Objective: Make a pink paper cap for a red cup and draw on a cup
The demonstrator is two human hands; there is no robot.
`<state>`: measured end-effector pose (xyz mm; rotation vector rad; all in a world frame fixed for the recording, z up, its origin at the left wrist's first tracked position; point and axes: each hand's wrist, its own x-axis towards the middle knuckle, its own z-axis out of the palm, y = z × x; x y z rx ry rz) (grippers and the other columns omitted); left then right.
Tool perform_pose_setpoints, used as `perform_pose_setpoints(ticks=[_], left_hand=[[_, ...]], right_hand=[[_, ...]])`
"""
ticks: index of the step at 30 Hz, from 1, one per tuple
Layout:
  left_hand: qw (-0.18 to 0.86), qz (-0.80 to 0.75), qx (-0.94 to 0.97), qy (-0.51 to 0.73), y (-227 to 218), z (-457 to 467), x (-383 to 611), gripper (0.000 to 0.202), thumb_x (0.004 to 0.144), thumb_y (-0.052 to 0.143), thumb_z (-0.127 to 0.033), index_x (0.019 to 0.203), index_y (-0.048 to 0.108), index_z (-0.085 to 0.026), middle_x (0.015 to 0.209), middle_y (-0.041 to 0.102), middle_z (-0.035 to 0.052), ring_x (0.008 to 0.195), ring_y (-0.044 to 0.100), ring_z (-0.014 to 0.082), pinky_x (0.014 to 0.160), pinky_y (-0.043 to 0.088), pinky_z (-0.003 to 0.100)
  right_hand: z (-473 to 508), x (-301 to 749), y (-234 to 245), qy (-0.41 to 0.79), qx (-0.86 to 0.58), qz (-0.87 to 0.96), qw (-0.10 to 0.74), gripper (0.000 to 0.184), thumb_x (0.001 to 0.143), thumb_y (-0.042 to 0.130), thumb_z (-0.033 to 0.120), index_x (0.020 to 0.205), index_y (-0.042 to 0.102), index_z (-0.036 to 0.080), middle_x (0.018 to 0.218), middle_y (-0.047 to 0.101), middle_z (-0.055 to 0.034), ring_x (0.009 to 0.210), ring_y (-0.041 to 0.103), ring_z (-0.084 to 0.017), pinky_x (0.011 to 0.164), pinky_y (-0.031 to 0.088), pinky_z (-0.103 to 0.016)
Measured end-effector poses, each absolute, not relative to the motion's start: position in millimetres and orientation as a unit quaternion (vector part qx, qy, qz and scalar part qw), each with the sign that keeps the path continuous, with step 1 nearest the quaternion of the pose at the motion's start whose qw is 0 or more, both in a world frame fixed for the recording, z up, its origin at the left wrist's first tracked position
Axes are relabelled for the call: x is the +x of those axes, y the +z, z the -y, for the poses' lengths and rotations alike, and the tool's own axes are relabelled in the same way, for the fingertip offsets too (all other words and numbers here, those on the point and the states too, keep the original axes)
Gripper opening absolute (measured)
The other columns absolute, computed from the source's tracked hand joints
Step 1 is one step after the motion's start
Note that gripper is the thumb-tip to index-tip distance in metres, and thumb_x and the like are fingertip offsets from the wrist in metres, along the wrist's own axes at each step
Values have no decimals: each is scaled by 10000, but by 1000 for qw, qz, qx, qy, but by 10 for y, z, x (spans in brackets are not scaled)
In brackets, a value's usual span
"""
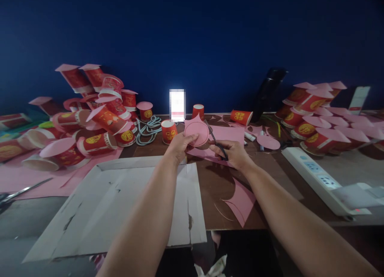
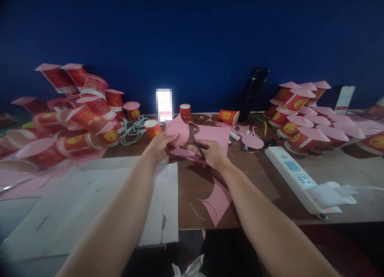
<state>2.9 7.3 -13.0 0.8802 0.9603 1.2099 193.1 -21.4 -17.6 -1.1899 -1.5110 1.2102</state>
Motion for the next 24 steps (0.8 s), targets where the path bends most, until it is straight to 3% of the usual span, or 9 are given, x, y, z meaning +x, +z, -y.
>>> perform_pose_setpoints(ticks=[24], left_hand=[[630, -415, 397, 523, -142, -80, 28, 391, 546, 807, -314, 856, 649, -133, 803, 657, 50, 677, 571, 113, 635, 447, 246]], right_hand=[[220, 1920, -149, 470, -479, 611, 421, 545, 652, 730, 489, 1054, 690, 123, 573, 542, 21, 496, 473, -75, 498, 380, -233]])
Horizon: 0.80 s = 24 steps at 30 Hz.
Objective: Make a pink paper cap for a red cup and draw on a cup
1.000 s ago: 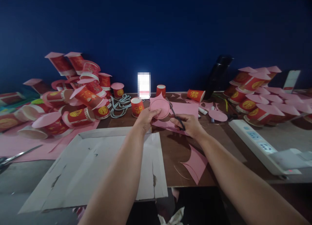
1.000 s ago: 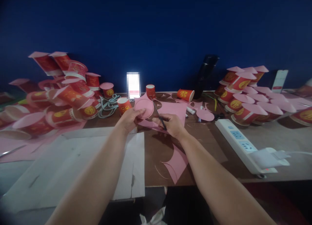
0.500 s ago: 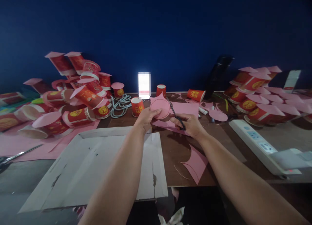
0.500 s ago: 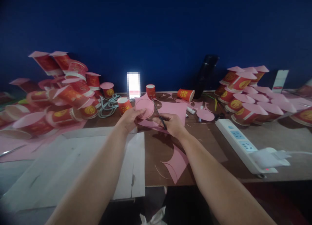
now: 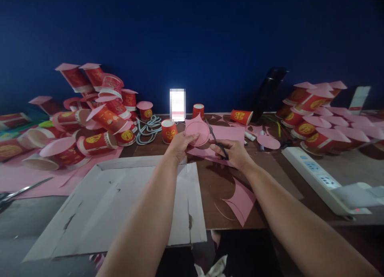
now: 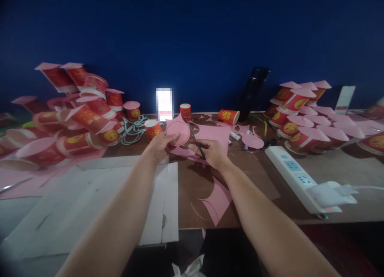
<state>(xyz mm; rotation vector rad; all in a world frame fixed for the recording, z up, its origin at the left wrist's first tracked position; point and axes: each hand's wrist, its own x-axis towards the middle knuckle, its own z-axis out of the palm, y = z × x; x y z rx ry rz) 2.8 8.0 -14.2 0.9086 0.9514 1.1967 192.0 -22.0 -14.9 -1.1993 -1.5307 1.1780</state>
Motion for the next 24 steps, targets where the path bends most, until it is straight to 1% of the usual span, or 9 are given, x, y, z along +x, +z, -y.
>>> perform_pose_setpoints(ticks=[5, 15, 24], left_hand=[[632, -412, 397, 524, -151, -82, 28, 397, 544, 807, -301, 868, 649, -133, 807, 658, 51, 679, 573, 116, 637, 452, 248], [633, -410, 394, 526, -143, -76, 31, 382, 548, 804, -295, 855, 647, -132, 795, 663, 57, 686, 585, 132, 653, 459, 271], [634, -407, 396, 525, -158, -88, 28, 380, 548, 807, -298, 856, 651, -138, 802, 664, 51, 688, 582, 121, 666, 468, 262]], right_hand=[[238, 1917, -123, 480, -489, 598, 416, 579, 622, 745, 500, 1057, 689, 123, 579, 545, 20, 494, 473, -76, 492, 379, -233], [214, 1924, -161, 468, -477, 614, 420, 526, 642, 739, 474, 1044, 696, 136, 562, 528, 32, 491, 461, -72, 498, 362, -229], [224, 1919, -147, 467, -486, 607, 421, 567, 636, 734, 503, 1058, 689, 127, 573, 547, 22, 499, 475, -79, 497, 387, -231]])
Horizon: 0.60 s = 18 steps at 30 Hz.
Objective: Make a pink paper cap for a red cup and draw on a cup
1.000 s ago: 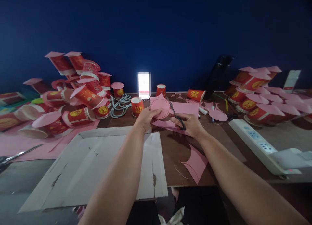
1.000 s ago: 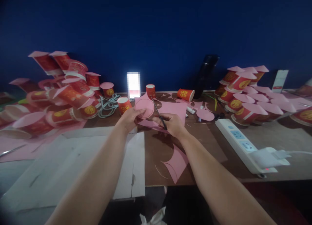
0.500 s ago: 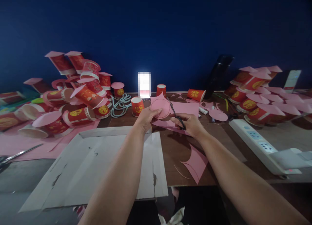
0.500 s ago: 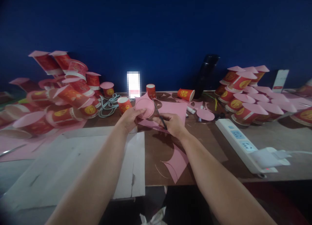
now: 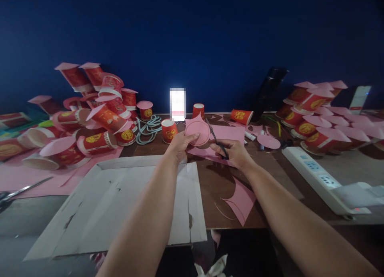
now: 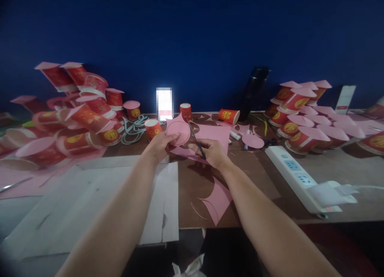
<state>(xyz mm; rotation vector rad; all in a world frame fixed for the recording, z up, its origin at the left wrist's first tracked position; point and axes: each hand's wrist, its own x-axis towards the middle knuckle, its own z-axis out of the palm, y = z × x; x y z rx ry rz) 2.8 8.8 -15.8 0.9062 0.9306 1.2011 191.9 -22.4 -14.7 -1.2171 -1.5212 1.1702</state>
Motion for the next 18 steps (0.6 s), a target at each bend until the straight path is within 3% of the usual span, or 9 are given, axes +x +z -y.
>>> perform_pose_setpoints(ticks=[18], left_hand=[[633, -408, 400, 523, -183, -101, 27, 375, 559, 801, -290, 867, 663, -128, 794, 672, 63, 675, 588, 125, 632, 454, 252]], right_hand=[[215, 1931, -165, 459, -492, 614, 413, 573, 645, 722, 516, 1068, 687, 132, 586, 555, 19, 510, 477, -81, 510, 399, -236]])
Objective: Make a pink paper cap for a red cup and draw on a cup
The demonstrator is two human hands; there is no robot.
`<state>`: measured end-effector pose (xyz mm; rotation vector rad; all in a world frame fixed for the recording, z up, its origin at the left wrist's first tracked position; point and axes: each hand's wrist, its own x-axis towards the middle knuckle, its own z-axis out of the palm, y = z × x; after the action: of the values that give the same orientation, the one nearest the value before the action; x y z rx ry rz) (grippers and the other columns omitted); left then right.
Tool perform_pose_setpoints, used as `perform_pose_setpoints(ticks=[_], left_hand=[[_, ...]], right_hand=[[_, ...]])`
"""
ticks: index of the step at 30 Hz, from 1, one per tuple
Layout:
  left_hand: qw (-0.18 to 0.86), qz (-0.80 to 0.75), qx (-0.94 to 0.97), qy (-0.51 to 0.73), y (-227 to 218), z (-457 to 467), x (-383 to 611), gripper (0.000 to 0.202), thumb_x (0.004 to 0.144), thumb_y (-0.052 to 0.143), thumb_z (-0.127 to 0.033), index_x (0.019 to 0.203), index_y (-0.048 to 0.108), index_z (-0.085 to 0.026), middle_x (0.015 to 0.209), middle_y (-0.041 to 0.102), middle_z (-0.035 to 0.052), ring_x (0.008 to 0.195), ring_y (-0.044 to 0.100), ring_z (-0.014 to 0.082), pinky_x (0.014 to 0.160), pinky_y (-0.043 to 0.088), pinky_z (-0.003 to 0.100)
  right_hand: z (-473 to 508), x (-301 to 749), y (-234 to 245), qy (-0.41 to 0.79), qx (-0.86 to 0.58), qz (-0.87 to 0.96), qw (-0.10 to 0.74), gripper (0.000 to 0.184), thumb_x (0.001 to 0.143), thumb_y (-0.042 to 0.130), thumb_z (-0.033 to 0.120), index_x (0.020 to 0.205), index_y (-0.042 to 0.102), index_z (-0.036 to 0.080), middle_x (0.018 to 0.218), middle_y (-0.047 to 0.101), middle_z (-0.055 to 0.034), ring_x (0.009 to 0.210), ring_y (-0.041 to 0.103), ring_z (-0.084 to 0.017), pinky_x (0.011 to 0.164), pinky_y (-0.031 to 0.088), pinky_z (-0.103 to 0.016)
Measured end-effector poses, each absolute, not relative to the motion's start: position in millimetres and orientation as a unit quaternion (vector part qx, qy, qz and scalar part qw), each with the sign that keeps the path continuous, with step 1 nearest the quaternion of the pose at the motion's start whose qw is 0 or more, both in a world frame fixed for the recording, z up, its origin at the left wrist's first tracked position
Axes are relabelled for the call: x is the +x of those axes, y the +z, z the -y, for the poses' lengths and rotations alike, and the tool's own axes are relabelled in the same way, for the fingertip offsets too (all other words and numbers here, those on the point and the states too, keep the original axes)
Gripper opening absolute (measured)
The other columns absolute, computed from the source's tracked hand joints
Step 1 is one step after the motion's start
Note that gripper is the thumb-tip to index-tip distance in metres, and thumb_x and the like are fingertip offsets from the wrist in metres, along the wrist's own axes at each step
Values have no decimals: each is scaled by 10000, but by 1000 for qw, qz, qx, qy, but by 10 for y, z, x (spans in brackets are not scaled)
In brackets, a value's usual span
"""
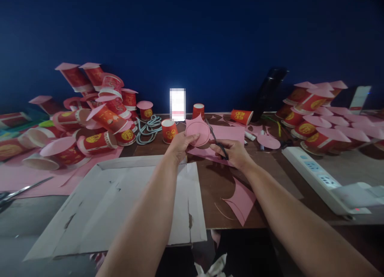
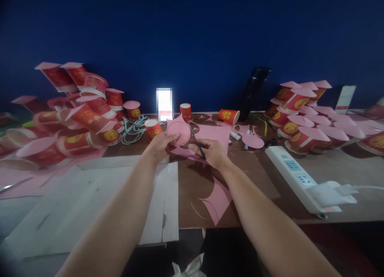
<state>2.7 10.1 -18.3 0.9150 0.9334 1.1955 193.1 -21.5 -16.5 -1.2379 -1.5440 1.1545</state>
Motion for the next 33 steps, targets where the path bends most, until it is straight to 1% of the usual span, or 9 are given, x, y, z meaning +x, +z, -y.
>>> perform_pose_setpoints(ticks=[7, 14, 22, 27, 30, 33], left_hand=[[632, -407, 407, 519, -182, -102, 25, 400, 574, 794, -293, 915, 669, -125, 815, 677, 71, 656, 580, 117, 633, 460, 254], [633, -402, 406, 522, -179, -98, 20, 387, 571, 799, -302, 889, 666, -127, 819, 677, 74, 683, 592, 130, 645, 466, 261], [637, -402, 399, 523, -166, -88, 29, 392, 557, 804, -287, 886, 662, -126, 792, 671, 67, 676, 591, 135, 653, 461, 274], [635, -405, 401, 521, -158, -81, 31, 387, 555, 802, -299, 875, 659, -135, 800, 674, 59, 683, 589, 129, 638, 461, 256], [629, -415, 393, 527, -145, -83, 33, 383, 540, 810, -310, 843, 650, -139, 762, 661, 45, 661, 577, 119, 617, 450, 246], [615, -431, 375, 543, -133, -91, 33, 375, 507, 819, -291, 798, 635, -144, 688, 628, 18, 616, 552, 104, 568, 412, 226]], right_hand=[[211, 1934, -179, 462, -476, 620, 418, 559, 649, 727, 499, 1068, 686, 132, 574, 540, 26, 500, 462, -74, 495, 377, -234], [222, 1925, -156, 459, -487, 615, 417, 596, 639, 721, 528, 1072, 684, 121, 578, 551, 12, 507, 474, -83, 501, 395, -241], [208, 1936, -165, 452, -491, 619, 414, 589, 621, 730, 526, 1057, 692, 132, 575, 554, 18, 509, 479, -87, 502, 393, -236], [224, 1923, -143, 458, -487, 616, 417, 589, 636, 721, 525, 1064, 687, 123, 567, 542, 21, 499, 465, -79, 493, 386, -232], [228, 1915, -138, 463, -489, 608, 420, 588, 634, 727, 514, 1070, 683, 121, 576, 545, 18, 517, 480, -82, 502, 398, -232], [229, 1905, -136, 472, -494, 596, 421, 605, 611, 740, 519, 1072, 682, 132, 587, 551, 18, 541, 493, -88, 514, 424, -236]])
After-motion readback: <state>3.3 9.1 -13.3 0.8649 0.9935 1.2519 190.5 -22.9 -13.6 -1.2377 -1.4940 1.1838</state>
